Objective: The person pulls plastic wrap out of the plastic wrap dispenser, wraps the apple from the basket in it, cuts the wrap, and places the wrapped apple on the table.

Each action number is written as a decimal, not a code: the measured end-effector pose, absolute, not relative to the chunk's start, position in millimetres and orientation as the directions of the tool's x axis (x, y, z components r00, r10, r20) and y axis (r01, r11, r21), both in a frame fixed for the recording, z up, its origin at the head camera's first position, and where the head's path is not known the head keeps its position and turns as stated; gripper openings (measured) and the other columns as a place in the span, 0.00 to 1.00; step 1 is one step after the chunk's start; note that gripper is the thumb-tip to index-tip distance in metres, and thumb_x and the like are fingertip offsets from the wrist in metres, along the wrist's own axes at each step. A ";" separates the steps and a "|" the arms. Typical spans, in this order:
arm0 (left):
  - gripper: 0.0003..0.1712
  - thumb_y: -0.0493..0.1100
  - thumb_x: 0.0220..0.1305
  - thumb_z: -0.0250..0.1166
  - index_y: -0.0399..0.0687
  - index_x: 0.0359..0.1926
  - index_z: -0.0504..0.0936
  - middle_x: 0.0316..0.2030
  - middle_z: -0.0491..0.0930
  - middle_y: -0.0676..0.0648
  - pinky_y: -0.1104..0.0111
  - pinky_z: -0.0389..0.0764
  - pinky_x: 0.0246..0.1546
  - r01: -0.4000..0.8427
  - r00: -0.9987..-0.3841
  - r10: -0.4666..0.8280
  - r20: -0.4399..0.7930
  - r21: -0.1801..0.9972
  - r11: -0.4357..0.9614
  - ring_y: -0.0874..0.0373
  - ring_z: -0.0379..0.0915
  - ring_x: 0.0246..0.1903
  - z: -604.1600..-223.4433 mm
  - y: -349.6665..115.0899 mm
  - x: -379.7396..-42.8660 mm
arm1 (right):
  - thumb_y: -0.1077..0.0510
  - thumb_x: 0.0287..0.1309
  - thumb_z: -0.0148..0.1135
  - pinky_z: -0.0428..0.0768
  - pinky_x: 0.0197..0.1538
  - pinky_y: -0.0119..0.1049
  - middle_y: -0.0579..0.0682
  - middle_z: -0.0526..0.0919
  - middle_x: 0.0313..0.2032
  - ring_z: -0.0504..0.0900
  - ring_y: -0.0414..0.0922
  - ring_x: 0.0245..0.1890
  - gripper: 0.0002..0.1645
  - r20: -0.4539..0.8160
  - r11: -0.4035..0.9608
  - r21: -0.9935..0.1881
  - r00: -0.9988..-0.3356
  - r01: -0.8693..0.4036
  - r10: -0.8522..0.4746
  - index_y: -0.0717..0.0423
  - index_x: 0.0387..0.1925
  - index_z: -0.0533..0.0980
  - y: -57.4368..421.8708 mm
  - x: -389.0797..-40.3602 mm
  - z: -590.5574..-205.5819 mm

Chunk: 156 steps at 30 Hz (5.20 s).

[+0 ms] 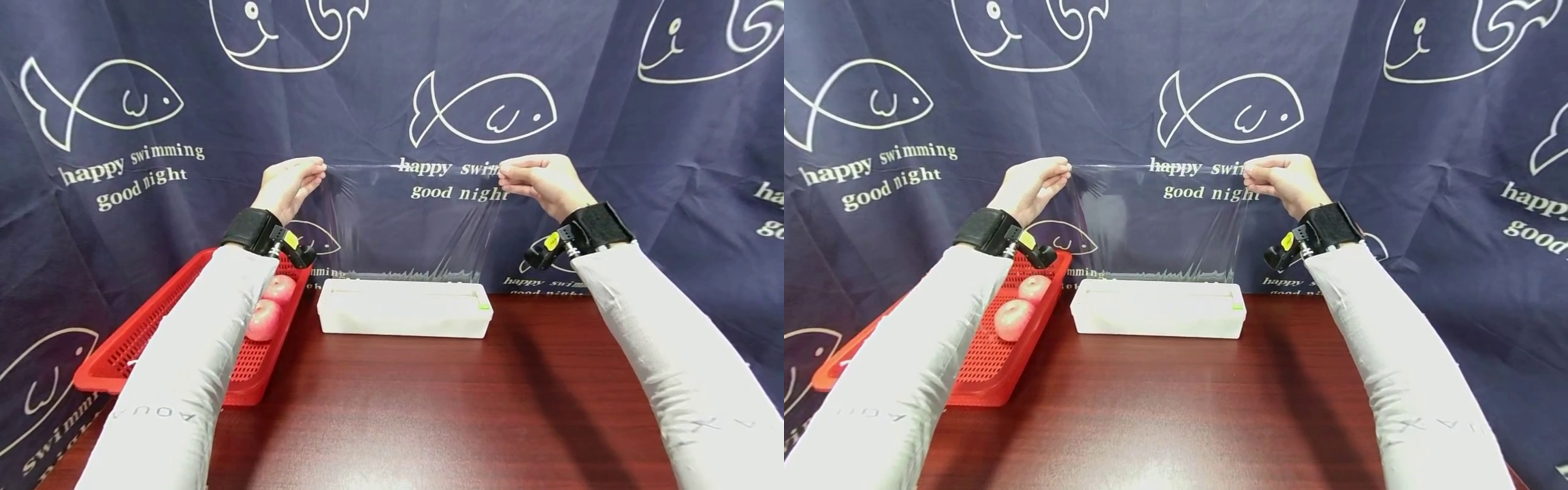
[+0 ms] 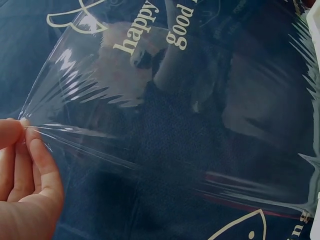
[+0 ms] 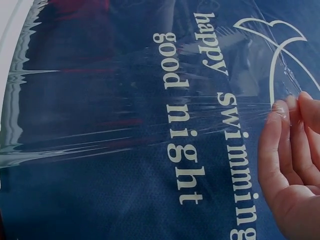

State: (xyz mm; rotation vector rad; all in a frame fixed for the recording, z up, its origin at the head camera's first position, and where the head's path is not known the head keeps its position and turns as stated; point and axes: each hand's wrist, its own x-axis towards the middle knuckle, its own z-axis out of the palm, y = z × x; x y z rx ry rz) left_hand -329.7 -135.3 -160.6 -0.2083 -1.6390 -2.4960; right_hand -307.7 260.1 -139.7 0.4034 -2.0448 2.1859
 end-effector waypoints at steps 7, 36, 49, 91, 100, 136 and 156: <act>0.12 0.27 0.61 0.59 0.45 0.27 0.82 0.24 0.84 0.53 0.79 0.81 0.36 0.205 -0.978 -0.062 0.197 0.891 -0.406 0.64 0.80 0.29 -156.9 -133.8 -327.9 | 0.70 0.54 0.63 0.85 0.37 0.28 0.48 0.88 0.25 0.87 0.38 0.26 0.09 0.285 -0.094 -0.956 -0.953 -0.276 -0.100 0.57 0.26 0.85 261.3 -304.9 -135.4; 0.08 0.28 0.62 0.58 0.43 0.32 0.81 0.26 0.83 0.52 0.78 0.81 0.39 0.278 -0.959 -0.054 0.277 0.892 -0.357 0.62 0.80 0.32 -143.2 -138.7 -318.6 | 0.71 0.53 0.64 0.85 0.37 0.28 0.47 0.88 0.24 0.87 0.39 0.27 0.09 0.317 -0.108 -0.946 -0.944 -0.307 -0.096 0.57 0.25 0.85 258.8 -296.6 -122.5; 0.09 0.28 0.60 0.60 0.43 0.29 0.82 0.26 0.84 0.52 0.78 0.81 0.39 0.292 -0.953 -0.035 0.300 0.882 -0.369 0.61 0.80 0.32 -135.3 -140.0 -316.7 | 0.71 0.52 0.65 0.84 0.36 0.28 0.49 0.88 0.24 0.87 0.39 0.26 0.08 0.330 -0.118 -0.941 -0.939 -0.318 -0.099 0.59 0.26 0.85 259.6 -295.7 -113.5; 0.07 0.25 0.58 0.61 0.39 0.32 0.82 0.25 0.84 0.49 0.78 0.81 0.34 0.285 -0.953 -0.059 0.296 0.821 -0.495 0.61 0.81 0.28 -113.1 -140.1 -303.0 | 0.74 0.48 0.66 0.85 0.35 0.31 0.54 0.88 0.24 0.87 0.43 0.25 0.05 0.391 -0.228 -0.903 -0.916 -0.364 -0.089 0.64 0.27 0.84 257.3 -282.1 -93.0; 0.10 0.24 0.58 0.60 0.40 0.28 0.82 0.24 0.85 0.48 0.77 0.81 0.33 0.292 -0.949 -0.044 0.313 0.815 -0.501 0.61 0.81 0.28 -109.9 -142.0 -300.1 | 0.73 0.48 0.66 0.85 0.34 0.31 0.54 0.87 0.24 0.87 0.43 0.24 0.05 0.394 -0.231 -0.901 -0.915 -0.366 -0.086 0.64 0.28 0.84 256.6 -277.3 -92.2; 0.09 0.25 0.59 0.60 0.38 0.30 0.85 0.28 0.86 0.47 0.75 0.83 0.38 0.419 -0.836 0.231 0.497 0.851 -0.315 0.60 0.84 0.31 -113.6 -176.7 -255.7 | 0.75 0.58 0.55 0.85 0.40 0.32 0.54 0.88 0.30 0.88 0.44 0.30 0.12 0.449 -0.187 -0.893 -0.814 -0.408 -0.368 0.67 0.36 0.83 271.9 -243.7 -93.0; 0.19 0.17 0.59 0.48 0.36 0.37 0.82 0.31 0.87 0.44 0.67 0.85 0.42 0.435 -0.615 0.603 0.508 0.857 -0.278 0.55 0.86 0.33 -132.9 -198.6 -236.3 | 0.78 0.64 0.37 0.84 0.41 0.33 0.56 0.87 0.33 0.86 0.45 0.33 0.23 0.460 -0.269 -0.887 -0.676 -0.374 -0.576 0.70 0.41 0.80 288.0 -227.5 -129.9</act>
